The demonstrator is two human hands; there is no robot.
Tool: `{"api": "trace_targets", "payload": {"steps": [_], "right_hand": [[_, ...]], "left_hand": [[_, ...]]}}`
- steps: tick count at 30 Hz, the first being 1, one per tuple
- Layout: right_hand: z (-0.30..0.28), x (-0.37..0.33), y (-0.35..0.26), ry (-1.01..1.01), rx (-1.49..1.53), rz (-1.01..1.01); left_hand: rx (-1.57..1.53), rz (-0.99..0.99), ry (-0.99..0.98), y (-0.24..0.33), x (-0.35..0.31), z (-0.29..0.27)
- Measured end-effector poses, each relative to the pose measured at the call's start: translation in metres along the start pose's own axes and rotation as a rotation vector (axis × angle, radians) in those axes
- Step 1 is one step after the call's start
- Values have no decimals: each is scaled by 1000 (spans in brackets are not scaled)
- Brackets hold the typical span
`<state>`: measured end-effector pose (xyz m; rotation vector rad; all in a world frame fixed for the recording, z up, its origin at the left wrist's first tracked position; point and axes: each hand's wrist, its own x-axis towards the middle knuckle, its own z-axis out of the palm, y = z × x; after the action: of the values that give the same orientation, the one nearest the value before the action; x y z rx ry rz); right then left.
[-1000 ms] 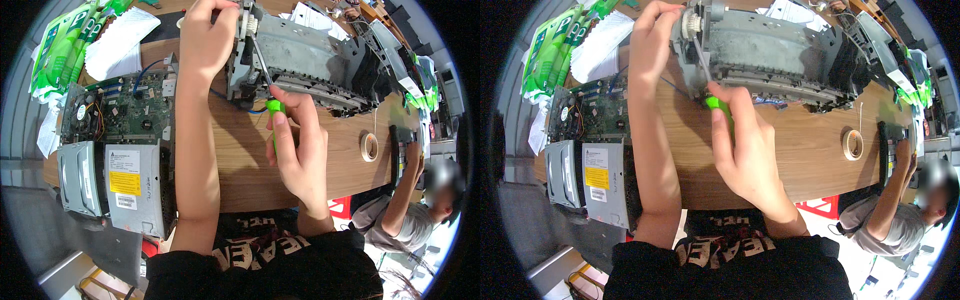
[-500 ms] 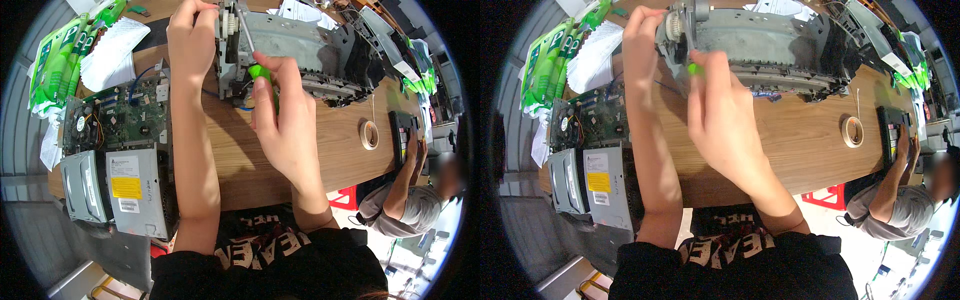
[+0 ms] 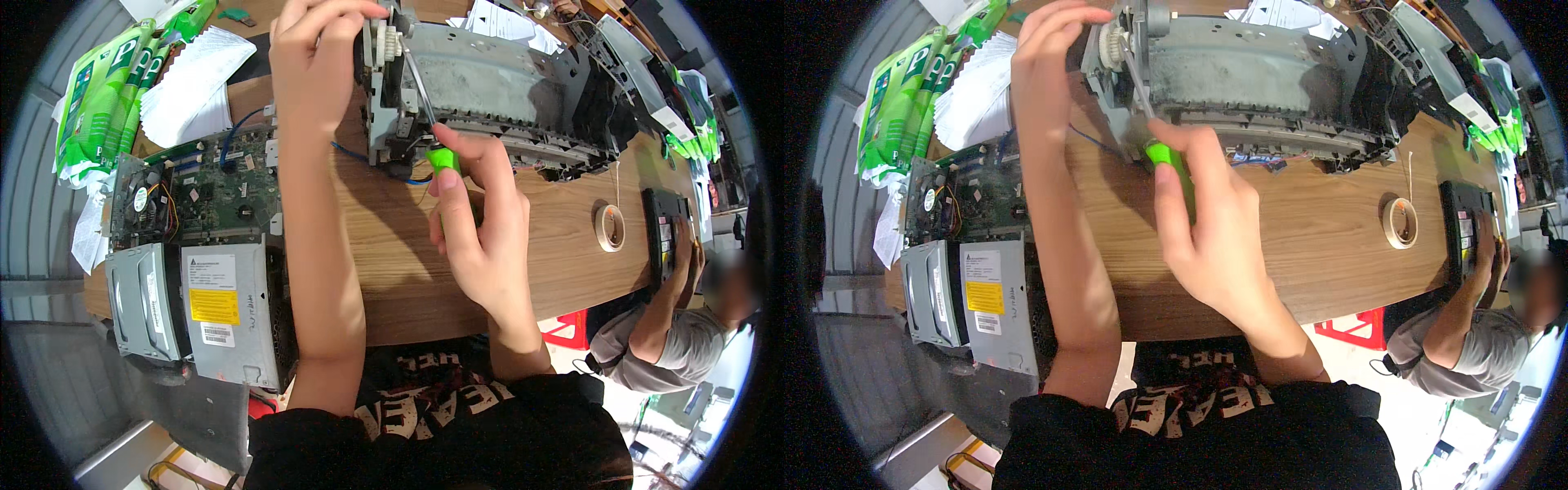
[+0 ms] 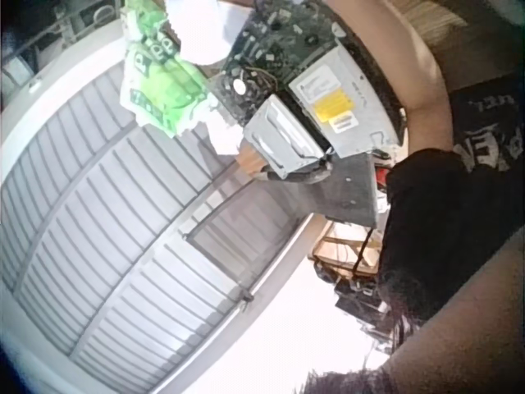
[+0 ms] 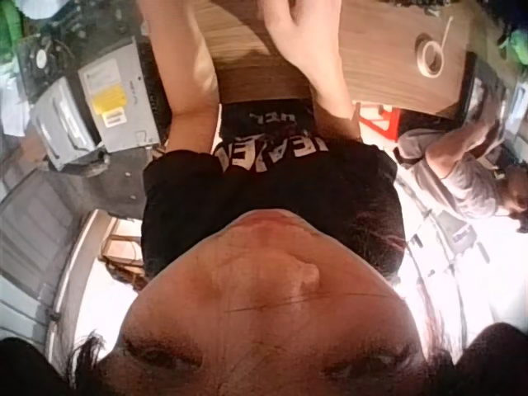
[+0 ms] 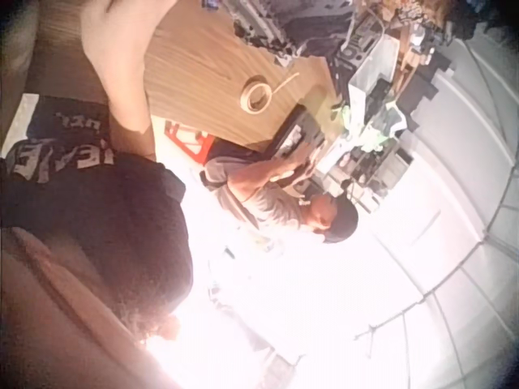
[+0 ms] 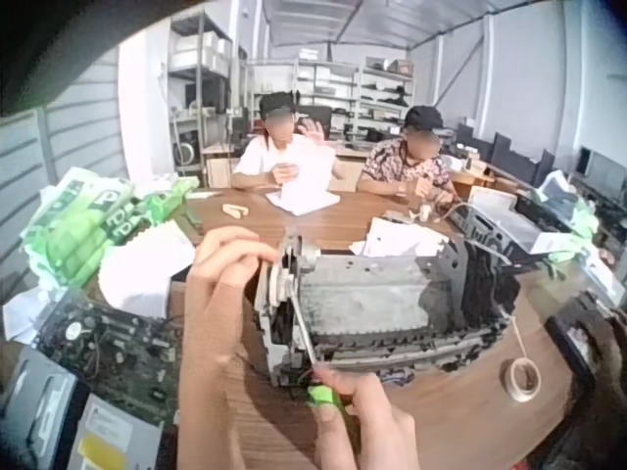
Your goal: The person uses a screwdriver to remove screws from the internal chassis of a printer and then moves electronic components on a wooden table.
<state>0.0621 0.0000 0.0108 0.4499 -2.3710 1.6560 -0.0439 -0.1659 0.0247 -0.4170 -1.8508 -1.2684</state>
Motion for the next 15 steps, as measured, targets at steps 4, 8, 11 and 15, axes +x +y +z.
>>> {"api": "trace_targets", "payload": {"steps": [4,8,11,15], "right_hand": [[-14,-7,3,33,94,81],[-30,-23,11,41,241,67],[-45,-45,15,40,288,124],[-62,-73,25,24,304,213]], "left_hand": [[82,-72,-248,35,9,-21],[251,14,-339,23,6,-20],[227,-86,-359,31,3,-15],[309,-31,-434,33,-2,-16]]}}
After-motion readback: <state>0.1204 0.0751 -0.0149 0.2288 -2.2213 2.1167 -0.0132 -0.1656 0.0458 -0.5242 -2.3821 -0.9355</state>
